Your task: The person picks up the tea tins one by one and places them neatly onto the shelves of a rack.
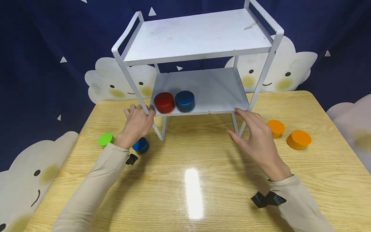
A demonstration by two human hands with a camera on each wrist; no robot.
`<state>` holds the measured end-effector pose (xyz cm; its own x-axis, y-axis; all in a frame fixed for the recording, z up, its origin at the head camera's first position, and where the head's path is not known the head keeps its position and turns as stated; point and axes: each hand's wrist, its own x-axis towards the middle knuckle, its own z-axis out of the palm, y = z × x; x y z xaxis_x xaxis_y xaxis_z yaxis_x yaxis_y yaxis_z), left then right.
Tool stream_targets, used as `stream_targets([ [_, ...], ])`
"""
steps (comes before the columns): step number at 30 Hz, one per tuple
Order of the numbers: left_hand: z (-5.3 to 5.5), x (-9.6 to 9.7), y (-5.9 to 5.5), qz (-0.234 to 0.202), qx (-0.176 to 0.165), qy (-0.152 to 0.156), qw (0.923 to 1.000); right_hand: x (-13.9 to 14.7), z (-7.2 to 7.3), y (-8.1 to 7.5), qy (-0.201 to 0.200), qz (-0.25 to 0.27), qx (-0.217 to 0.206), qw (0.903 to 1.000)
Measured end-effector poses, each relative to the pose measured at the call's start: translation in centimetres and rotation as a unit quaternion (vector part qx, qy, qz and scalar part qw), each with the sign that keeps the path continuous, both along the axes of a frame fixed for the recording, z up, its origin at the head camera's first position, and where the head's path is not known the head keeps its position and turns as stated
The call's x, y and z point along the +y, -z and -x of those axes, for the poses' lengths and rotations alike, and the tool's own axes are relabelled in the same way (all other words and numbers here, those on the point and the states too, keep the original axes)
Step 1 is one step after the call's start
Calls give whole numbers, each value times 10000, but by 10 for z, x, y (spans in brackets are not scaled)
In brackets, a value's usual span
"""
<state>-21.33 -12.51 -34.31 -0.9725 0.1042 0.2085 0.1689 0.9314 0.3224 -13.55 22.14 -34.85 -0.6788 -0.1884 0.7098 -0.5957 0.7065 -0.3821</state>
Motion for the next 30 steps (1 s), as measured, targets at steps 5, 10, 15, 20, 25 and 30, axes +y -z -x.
stream_targets([
  [5,0,0,-1,63,49,5,10000,28,-11,11,556,-97,-293,9980],
  [10,-1,0,-1,76,22,5,10000,55,-21,24,1091,-109,-526,9926],
  [15,-1,1,-1,-17,-35,16,10000,80,-27,41,1745,29,-694,9822],
  [20,-1,1,-1,-106,-2,11,9999,109,-37,61,2530,215,-1590,9541],
  [25,-1,1,-1,-69,36,40,10000,134,-46,78,3049,222,-2142,9277],
  [30,-1,0,-2,-33,-12,39,10000,146,-49,89,3244,191,-2285,9177],
])
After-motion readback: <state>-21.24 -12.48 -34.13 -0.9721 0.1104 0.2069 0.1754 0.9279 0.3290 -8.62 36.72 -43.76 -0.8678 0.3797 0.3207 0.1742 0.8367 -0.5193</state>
